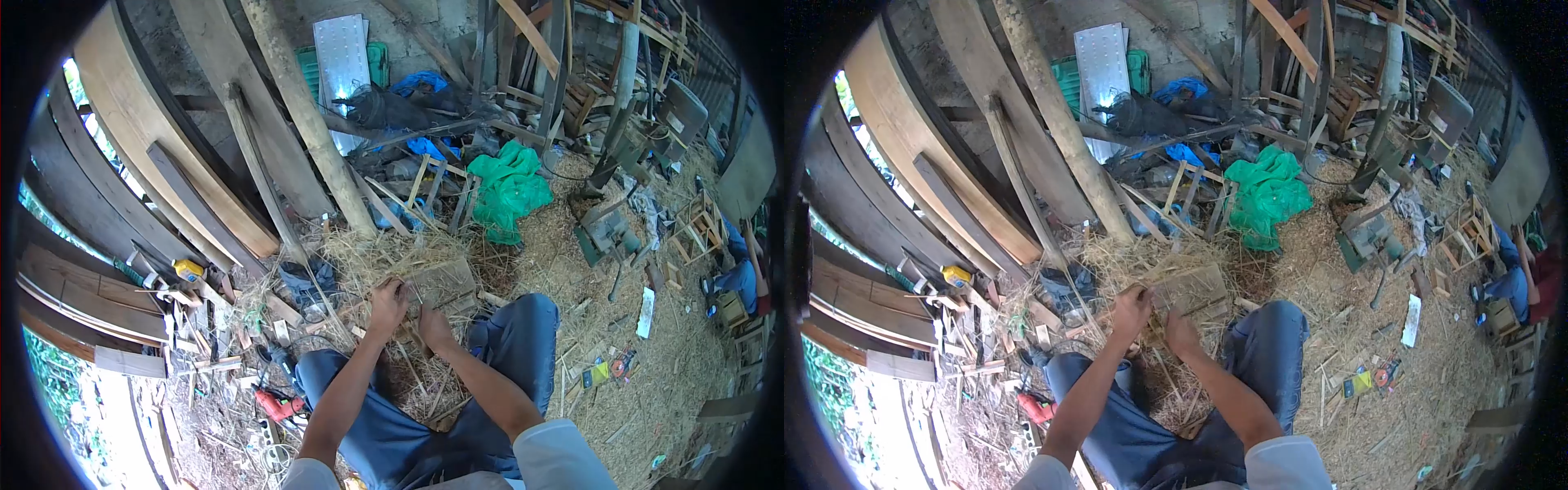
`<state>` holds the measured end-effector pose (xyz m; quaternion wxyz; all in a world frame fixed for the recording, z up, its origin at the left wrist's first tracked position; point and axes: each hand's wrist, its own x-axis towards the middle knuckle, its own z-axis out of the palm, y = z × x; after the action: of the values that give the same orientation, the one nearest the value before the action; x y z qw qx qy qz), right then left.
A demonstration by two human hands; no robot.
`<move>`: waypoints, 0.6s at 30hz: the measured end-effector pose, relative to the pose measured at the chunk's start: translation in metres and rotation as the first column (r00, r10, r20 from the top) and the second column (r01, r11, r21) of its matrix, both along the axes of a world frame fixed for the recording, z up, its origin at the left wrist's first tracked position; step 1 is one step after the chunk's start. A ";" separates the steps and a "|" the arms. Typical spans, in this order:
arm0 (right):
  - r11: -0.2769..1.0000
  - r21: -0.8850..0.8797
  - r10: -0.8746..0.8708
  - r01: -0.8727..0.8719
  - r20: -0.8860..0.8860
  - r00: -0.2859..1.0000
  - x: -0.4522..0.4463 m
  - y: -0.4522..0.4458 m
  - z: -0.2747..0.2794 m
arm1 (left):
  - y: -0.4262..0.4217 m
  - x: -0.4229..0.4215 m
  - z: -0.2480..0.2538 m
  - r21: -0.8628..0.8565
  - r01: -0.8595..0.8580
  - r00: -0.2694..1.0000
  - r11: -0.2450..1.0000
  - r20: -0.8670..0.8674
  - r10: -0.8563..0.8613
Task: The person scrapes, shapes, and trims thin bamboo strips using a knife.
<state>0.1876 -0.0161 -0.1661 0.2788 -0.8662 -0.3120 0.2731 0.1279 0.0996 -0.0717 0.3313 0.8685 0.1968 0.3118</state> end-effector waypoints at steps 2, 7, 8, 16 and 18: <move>0.970 -0.125 0.221 -0.207 0.105 0.970 0.001 -0.005 -0.052 | -0.003 -0.003 0.001 -0.028 -0.020 1.000 0.999 -0.012 0.020; 0.968 -0.005 0.242 -0.250 0.266 0.933 -0.003 0.000 -0.013 | 0.001 -0.004 0.009 -0.032 -0.058 0.998 0.998 0.024 0.059; 0.981 0.187 0.043 -0.040 -0.013 0.999 -0.003 0.005 0.011 | 0.001 -0.003 0.009 -0.029 -0.070 0.997 0.997 0.017 0.071; 0.955 0.294 -0.050 0.034 0.048 0.998 -0.013 -0.004 -0.015 | -0.003 -0.001 0.003 0.000 -0.084 0.992 0.996 0.090 0.084; 0.978 0.192 -0.075 0.077 -0.016 0.997 -0.007 0.003 -0.030 | -0.005 -0.001 0.002 0.031 -0.108 0.989 0.994 0.105 0.104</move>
<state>0.1801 -0.0135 -0.1959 0.3730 -0.8452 -0.3025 0.2345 0.1267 0.0941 -0.0701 0.3078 0.8455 0.2194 0.3772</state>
